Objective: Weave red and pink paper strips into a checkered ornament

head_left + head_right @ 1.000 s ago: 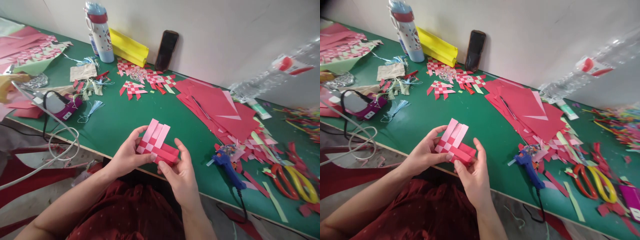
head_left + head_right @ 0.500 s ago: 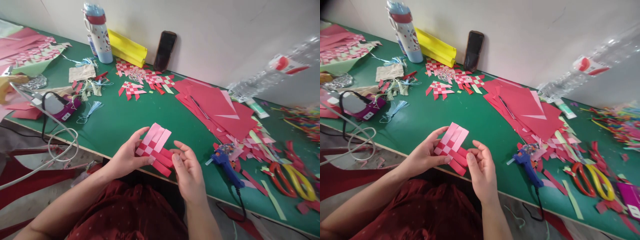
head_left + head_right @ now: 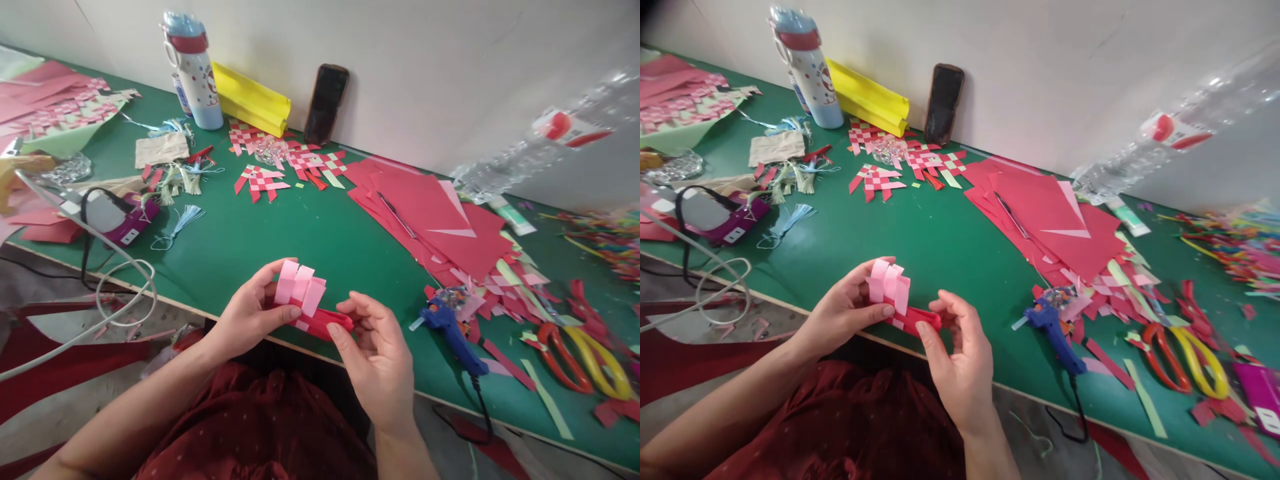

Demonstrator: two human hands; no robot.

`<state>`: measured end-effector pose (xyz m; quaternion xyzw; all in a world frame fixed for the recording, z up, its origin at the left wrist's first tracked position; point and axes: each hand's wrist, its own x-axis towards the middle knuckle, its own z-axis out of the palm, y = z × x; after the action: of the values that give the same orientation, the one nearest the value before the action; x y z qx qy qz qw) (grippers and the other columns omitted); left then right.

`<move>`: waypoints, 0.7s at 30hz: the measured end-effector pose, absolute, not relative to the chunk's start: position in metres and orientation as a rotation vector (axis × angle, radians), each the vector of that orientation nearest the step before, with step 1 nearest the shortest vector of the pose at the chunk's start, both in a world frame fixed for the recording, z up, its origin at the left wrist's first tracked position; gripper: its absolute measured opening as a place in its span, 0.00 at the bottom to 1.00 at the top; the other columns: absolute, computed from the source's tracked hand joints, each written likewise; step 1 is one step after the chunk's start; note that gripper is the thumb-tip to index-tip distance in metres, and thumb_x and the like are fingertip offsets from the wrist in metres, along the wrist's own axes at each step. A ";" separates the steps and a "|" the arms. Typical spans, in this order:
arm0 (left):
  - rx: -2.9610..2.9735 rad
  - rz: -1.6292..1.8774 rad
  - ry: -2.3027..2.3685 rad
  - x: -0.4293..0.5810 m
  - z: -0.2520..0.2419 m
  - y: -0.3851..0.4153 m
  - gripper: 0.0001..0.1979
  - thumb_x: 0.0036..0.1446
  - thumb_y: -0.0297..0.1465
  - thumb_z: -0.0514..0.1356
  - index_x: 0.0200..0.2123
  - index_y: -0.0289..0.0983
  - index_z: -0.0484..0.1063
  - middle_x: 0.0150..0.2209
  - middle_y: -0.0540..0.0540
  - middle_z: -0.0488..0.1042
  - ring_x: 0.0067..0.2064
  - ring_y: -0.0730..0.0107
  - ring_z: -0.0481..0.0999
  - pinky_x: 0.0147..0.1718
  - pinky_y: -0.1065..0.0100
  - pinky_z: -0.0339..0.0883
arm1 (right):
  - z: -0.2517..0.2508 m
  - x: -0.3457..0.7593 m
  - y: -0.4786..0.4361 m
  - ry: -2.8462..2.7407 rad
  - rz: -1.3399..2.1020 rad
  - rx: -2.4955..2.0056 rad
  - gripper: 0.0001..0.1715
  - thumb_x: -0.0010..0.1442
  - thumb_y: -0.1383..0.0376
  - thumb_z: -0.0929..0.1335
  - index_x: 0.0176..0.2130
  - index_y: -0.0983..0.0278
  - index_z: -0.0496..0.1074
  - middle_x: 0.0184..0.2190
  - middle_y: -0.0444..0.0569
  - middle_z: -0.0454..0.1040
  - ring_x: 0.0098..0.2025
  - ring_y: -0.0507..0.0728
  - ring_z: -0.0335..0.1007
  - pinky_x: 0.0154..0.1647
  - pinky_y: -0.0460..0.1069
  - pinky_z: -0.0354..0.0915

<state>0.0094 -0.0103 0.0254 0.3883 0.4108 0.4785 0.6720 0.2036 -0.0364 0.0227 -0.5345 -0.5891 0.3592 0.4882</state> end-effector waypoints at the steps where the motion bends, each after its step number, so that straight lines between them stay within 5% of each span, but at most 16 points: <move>1: 0.863 1.099 0.914 0.009 0.025 -0.011 0.33 0.51 0.27 0.69 0.58 0.37 0.61 0.39 0.48 0.78 0.35 0.73 0.77 0.36 0.72 0.75 | 0.022 0.204 -0.036 -1.417 0.859 -1.299 0.21 0.58 0.64 0.72 0.51 0.55 0.70 0.41 0.47 0.75 0.40 0.53 0.74 0.42 0.49 0.74; 11: 0.889 1.169 0.942 0.010 0.017 -0.014 0.30 0.53 0.29 0.68 0.57 0.38 0.61 0.38 0.49 0.78 0.36 0.74 0.77 0.37 0.72 0.76 | 0.027 0.207 -0.035 -1.445 0.844 -1.338 0.04 0.59 0.63 0.71 0.34 0.60 0.72 0.33 0.44 0.76 0.33 0.51 0.74 0.35 0.44 0.71; 15: 1.087 1.024 1.036 0.005 0.018 -0.023 0.32 0.57 0.33 0.65 0.61 0.38 0.56 0.38 0.47 0.77 0.35 0.70 0.78 0.35 0.67 0.76 | 0.031 0.212 -0.032 -1.511 0.852 -1.459 0.07 0.60 0.61 0.70 0.32 0.61 0.72 0.27 0.42 0.75 0.27 0.50 0.71 0.28 0.42 0.68; 21: 1.921 1.094 1.658 -0.009 0.017 -0.029 0.30 0.58 0.28 0.62 0.62 0.38 0.58 0.49 0.41 0.72 0.49 0.60 0.72 0.51 0.54 0.69 | 0.031 0.223 -0.022 -1.853 0.777 -1.595 0.09 0.62 0.59 0.67 0.32 0.60 0.72 0.26 0.42 0.74 0.27 0.52 0.70 0.29 0.45 0.66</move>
<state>-0.0092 -0.0293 0.0173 0.6829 0.5892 0.3887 0.1880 0.2232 -0.0224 0.0307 -0.5960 -0.6926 0.2905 0.2841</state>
